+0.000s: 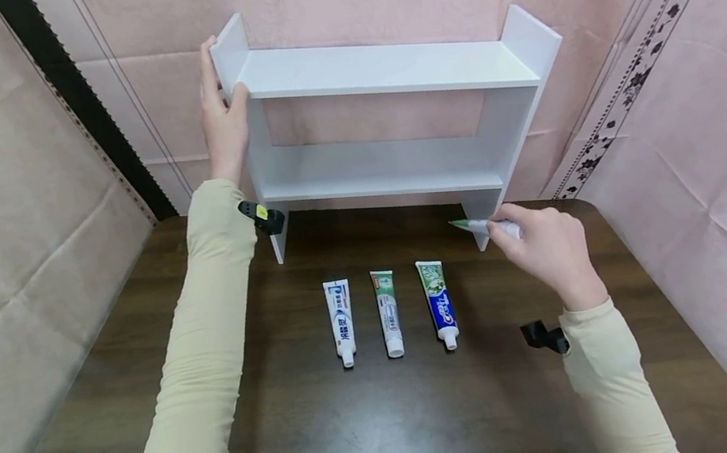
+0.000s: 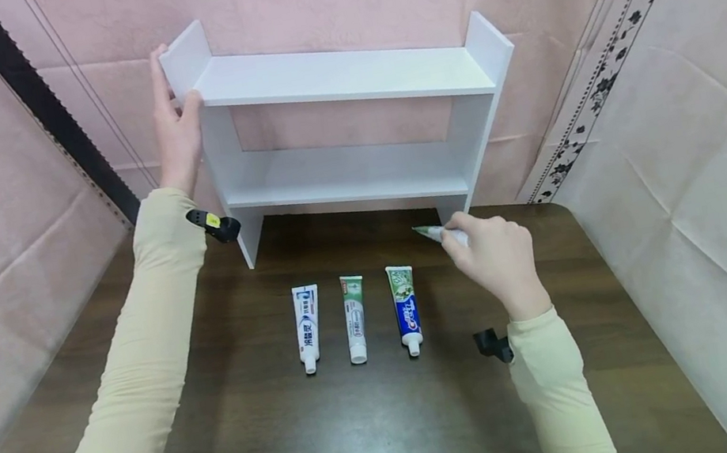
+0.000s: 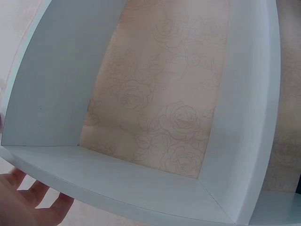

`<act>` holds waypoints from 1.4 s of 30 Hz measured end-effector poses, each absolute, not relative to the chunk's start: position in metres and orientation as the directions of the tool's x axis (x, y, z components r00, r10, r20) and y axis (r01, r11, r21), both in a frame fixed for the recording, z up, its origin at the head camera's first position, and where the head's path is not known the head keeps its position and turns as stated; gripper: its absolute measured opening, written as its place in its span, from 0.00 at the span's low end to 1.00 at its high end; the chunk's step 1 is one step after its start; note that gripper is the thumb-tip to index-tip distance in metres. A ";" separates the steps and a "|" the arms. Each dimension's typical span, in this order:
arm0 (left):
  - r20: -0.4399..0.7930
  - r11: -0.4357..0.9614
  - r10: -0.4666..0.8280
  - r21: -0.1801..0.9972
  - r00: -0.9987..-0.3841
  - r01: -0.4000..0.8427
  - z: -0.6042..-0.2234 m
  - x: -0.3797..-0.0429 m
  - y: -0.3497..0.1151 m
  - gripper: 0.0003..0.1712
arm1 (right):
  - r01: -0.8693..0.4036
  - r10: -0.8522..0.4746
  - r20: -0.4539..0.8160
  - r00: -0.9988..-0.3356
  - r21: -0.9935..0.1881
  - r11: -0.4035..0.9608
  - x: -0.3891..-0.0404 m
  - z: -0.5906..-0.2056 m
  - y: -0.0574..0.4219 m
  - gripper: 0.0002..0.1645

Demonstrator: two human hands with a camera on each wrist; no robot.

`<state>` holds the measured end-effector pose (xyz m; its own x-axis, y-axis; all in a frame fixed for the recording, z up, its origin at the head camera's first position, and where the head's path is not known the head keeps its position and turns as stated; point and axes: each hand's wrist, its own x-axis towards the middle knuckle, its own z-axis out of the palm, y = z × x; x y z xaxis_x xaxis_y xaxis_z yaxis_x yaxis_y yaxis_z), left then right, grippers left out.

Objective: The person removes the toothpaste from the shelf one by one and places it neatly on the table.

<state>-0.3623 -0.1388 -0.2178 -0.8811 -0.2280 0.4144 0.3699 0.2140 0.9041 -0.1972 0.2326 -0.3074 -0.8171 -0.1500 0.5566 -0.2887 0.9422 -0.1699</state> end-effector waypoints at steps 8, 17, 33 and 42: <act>0.416 0.199 -0.223 0.905 -0.881 0.377 -0.219 -0.363 -0.138 0.37 | -0.210 -0.129 0.354 -0.926 -0.200 0.957 -0.197 -0.332 0.244 0.12; 0.423 0.200 -0.224 0.902 -0.878 0.383 -0.219 -0.364 -0.138 0.37 | -0.165 -0.120 0.184 -0.976 -0.253 0.953 -0.211 -0.377 0.263 0.13; 0.444 0.214 -0.228 0.891 -0.866 0.400 -0.233 -0.386 -0.144 0.37 | -0.068 -0.061 0.030 -0.998 -0.290 0.955 -0.215 -0.444 0.259 0.25; 0.453 0.222 -0.238 0.887 -0.859 0.406 -0.232 -0.384 -0.146 0.37 | -0.074 -0.064 0.047 -0.997 -0.251 0.965 -0.218 -0.454 0.256 0.26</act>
<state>-0.3837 -0.1457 -0.2316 -0.8592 -0.2384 0.4526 0.4056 0.2217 0.8868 -0.2180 0.2557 -0.4540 -0.9969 -0.0637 0.0468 -0.0735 0.9651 -0.2514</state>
